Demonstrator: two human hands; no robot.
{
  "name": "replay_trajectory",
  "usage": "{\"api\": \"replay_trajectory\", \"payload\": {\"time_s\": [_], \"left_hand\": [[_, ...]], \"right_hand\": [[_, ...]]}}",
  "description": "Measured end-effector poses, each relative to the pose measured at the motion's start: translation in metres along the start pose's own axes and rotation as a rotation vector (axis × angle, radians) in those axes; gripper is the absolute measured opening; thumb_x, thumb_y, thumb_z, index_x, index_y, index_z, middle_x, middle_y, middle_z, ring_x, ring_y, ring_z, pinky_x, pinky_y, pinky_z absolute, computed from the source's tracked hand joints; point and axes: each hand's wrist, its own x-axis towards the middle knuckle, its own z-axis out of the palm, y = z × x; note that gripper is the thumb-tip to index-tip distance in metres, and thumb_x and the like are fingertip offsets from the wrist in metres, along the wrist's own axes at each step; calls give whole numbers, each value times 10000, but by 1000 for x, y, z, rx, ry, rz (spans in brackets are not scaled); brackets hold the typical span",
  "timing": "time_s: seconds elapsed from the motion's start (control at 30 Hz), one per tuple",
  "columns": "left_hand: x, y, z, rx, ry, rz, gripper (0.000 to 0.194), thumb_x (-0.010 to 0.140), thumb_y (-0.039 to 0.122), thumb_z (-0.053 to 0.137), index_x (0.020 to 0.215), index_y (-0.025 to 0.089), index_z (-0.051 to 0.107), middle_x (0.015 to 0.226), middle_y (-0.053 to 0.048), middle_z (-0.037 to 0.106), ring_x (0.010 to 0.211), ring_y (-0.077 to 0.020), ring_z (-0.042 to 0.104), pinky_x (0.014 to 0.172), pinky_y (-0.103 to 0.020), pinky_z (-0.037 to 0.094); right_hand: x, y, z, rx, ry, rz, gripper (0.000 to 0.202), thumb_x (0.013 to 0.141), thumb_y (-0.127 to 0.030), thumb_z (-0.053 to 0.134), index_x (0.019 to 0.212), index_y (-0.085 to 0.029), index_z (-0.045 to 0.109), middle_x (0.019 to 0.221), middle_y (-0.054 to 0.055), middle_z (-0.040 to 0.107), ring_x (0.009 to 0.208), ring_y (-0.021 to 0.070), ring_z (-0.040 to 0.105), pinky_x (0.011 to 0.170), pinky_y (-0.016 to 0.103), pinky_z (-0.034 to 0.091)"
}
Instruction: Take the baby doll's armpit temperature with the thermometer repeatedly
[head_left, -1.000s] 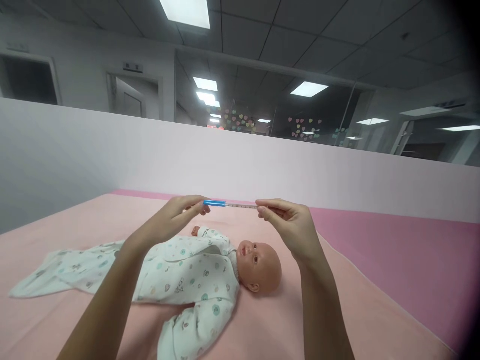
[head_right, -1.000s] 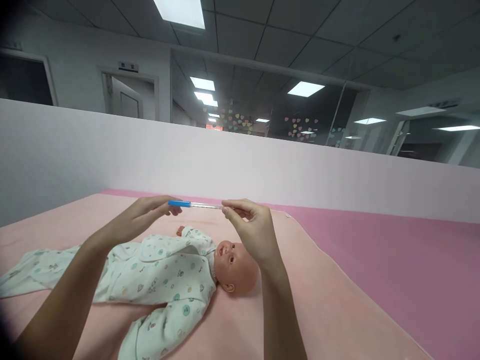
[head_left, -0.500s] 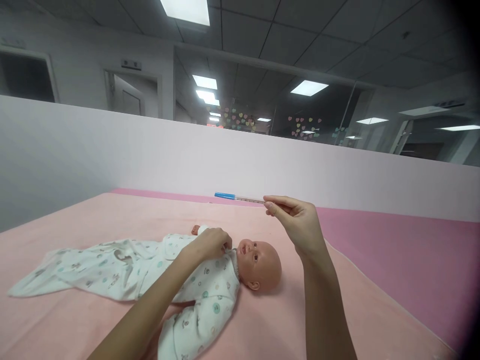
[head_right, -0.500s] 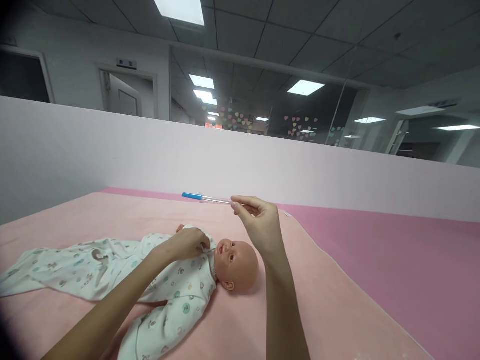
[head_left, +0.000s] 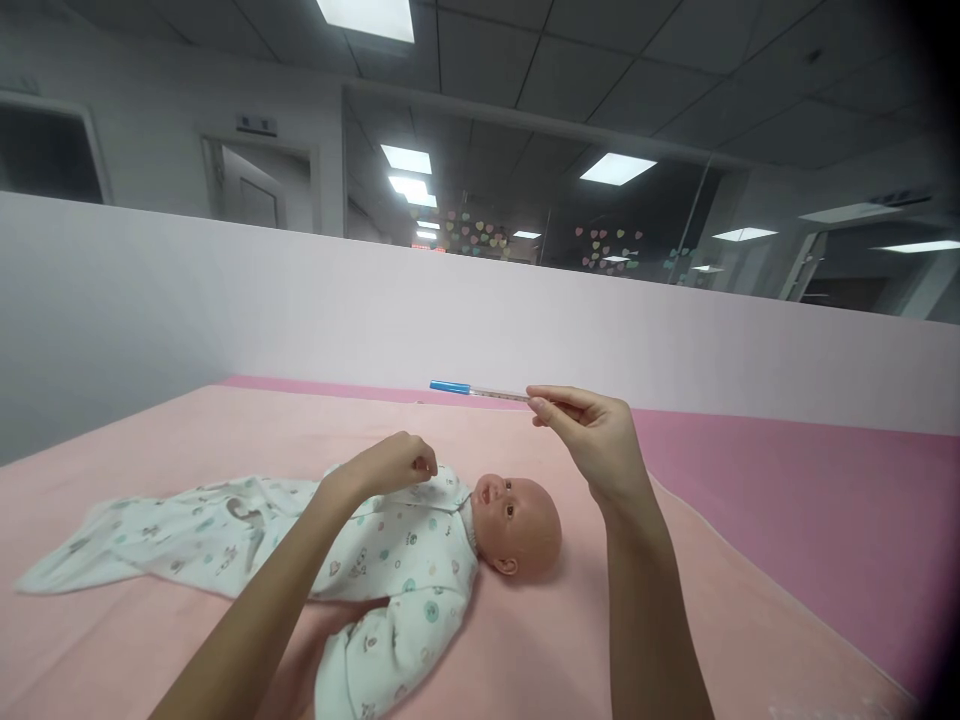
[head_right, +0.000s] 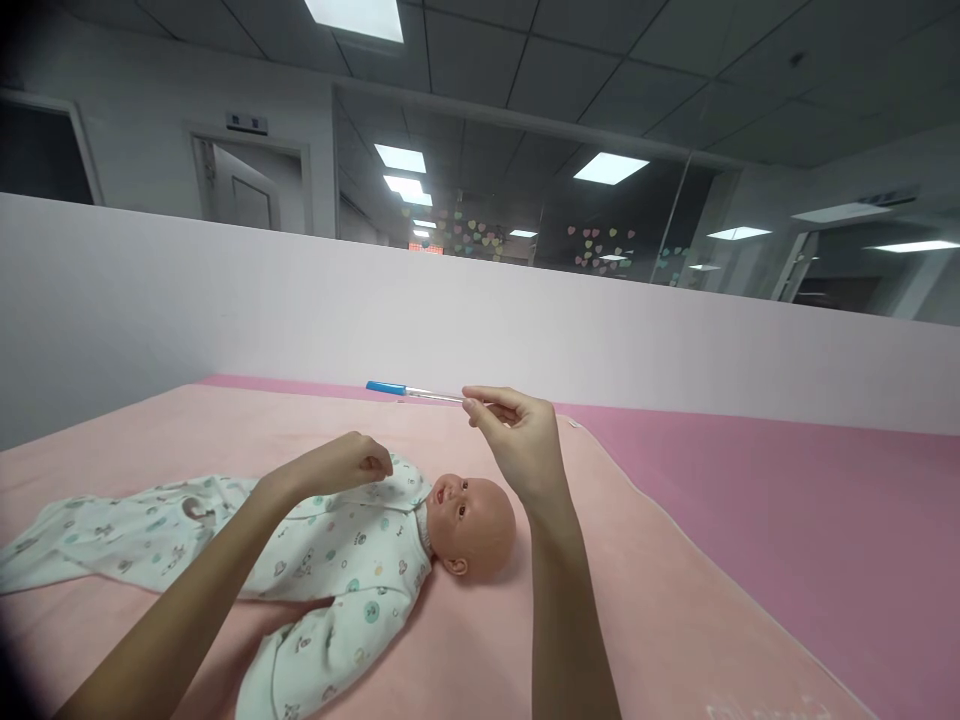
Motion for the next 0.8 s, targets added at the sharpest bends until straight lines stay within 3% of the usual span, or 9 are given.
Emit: {"api": "replay_trajectory", "payload": {"time_s": [0.2,0.43,0.63,0.73,0.8], "left_hand": [[3,-14,8,13,-274,-110,180,573,260,607,733,218,678,766,6,687,692,-164,621,566,-221,439],[-9,-30,-8,13,-264,-244,594,479,388,705,1037,247,558,888,-13,674,730,-186,628,544,-236,447],[-16,-49,-18,-71,-362,-386,655,437,452,736,1024,227,550,971,-48,652,679,-182,633,577,-257,472],[-28,-29,-31,-18,-286,-343,710,486,505,717,1121,247,532,977,-50,650,772,-201,626,629,-258,470],[-41,-2,-41,-12,-83,-219,631,621,559,621,1167,264,512,1010,-52,639,841,-201,614,658,-253,471]], "right_hand": [[1,2,-1,-3,-33,-10,234,698,-343,646,858,-183,707,844,61,697,687,164,629,672,318,521],[0,0,-1,-6,-18,12,223,687,-339,654,836,-184,711,812,59,698,675,166,623,664,322,514],[0,-1,0,-9,-8,36,234,676,-342,662,834,-177,714,785,64,697,665,170,619,653,322,504],[1,0,1,29,-46,48,222,676,-338,671,833,-187,715,805,60,698,667,161,619,665,316,507],[1,0,2,62,-84,61,216,673,-339,680,826,-192,716,796,55,699,659,153,617,677,316,509]]}}
